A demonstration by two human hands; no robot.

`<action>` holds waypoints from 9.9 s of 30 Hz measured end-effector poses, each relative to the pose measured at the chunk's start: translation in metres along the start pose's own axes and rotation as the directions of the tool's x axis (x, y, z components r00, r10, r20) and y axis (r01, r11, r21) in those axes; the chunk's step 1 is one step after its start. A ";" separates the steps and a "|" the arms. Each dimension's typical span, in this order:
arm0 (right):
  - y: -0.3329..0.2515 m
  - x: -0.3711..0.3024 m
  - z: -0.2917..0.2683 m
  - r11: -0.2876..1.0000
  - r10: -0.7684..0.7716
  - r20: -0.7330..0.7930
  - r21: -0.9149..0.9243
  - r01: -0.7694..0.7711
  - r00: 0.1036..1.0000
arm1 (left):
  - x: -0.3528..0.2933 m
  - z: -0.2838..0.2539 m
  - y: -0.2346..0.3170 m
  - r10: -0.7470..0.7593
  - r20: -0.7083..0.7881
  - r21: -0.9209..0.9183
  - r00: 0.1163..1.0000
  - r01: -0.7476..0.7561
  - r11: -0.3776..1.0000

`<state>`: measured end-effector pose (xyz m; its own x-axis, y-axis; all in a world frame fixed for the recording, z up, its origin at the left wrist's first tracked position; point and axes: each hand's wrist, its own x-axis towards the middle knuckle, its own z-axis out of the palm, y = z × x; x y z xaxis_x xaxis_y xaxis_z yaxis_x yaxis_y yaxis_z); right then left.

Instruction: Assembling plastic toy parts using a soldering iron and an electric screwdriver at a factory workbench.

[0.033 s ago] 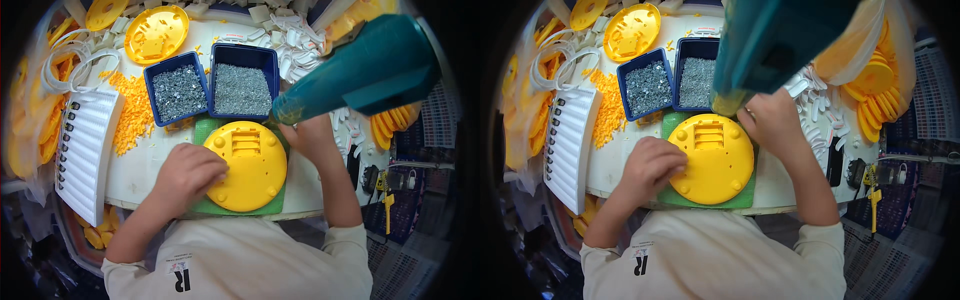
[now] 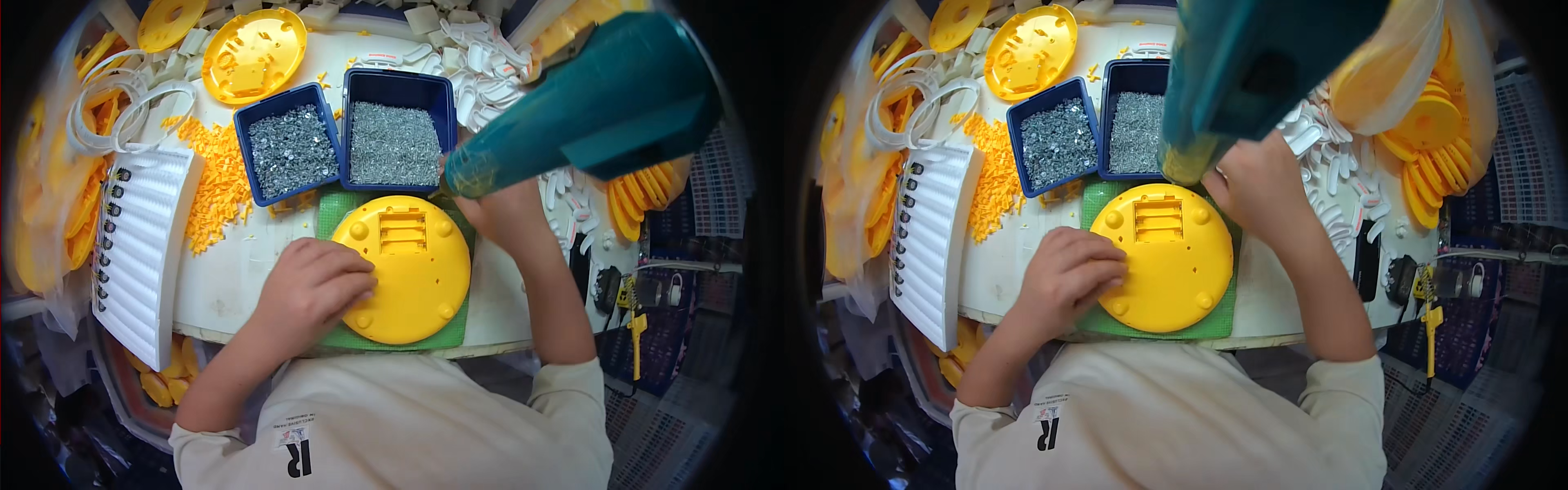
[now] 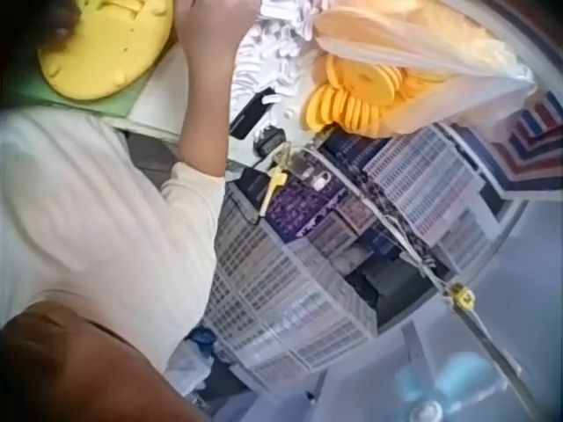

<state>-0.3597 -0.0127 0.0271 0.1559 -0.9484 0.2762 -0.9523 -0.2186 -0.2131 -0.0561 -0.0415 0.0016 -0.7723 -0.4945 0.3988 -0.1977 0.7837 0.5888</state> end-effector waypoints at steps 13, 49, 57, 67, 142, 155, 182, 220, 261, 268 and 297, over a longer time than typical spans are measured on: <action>0.028 0.047 0.049 0.987 -0.133 -0.115 0.070 0.141 0.984 | 0.012 -0.013 -0.007 -0.011 0.093 -0.092 0.996 0.019 0.996; -0.013 -0.026 0.010 0.797 0.278 0.305 0.455 -0.396 0.911 | 0.053 0.003 -0.031 -0.439 0.040 -0.057 0.897 0.441 0.896; -0.014 -0.030 -0.001 0.814 0.186 0.252 0.502 -0.293 0.950 | 0.055 0.008 -0.034 -0.441 0.058 0.015 0.896 0.441 0.897; -0.007 0.024 0.013 0.991 0.082 0.066 0.103 -0.088 0.994 | 0.035 0.002 -0.037 -0.186 0.086 0.104 0.979 0.177 0.979; 0.004 0.036 0.039 0.994 -0.067 -0.132 0.077 0.078 0.989 | 0.110 0.019 -0.078 0.055 -0.084 0.425 0.995 -0.015 0.905; 0.001 0.004 0.030 0.891 0.275 -0.084 0.395 -0.221 0.958 | 0.111 0.026 -0.084 0.007 -0.032 0.290 0.999 0.003 0.957; -0.078 -0.146 0.002 0.797 0.193 0.090 0.567 -0.210 0.977 | 0.057 0.005 -0.044 0.059 -0.294 0.237 0.954 0.013 0.971; -0.078 -0.040 -0.019 -0.125 0.444 -0.073 0.982 0.142 0.893 | 0.008 0.012 -0.013 -0.216 -0.160 -0.196 0.963 0.184 0.963; -0.147 -0.032 0.009 -0.015 0.109 0.132 0.991 -0.132 0.985 | 0.005 0.041 -0.019 -0.360 -0.158 -0.162 0.919 0.336 0.928; -0.141 -0.032 0.021 0.060 0.001 0.068 0.996 -0.068 0.998 | 0.005 0.042 -0.018 -0.371 -0.164 -0.158 0.914 0.347 0.925; -0.139 0.028 0.031 0.030 -0.056 0.159 0.987 -0.157 0.986 | -0.025 0.046 -0.012 -0.516 -0.260 -0.286 0.816 0.445 0.849</action>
<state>-0.2151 -0.0164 0.0349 0.2483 -0.9592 0.1355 0.2065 -0.0843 -0.9748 -0.0622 -0.0216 -0.0477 -0.3716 -0.9055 0.2049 -0.3387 0.3377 0.8782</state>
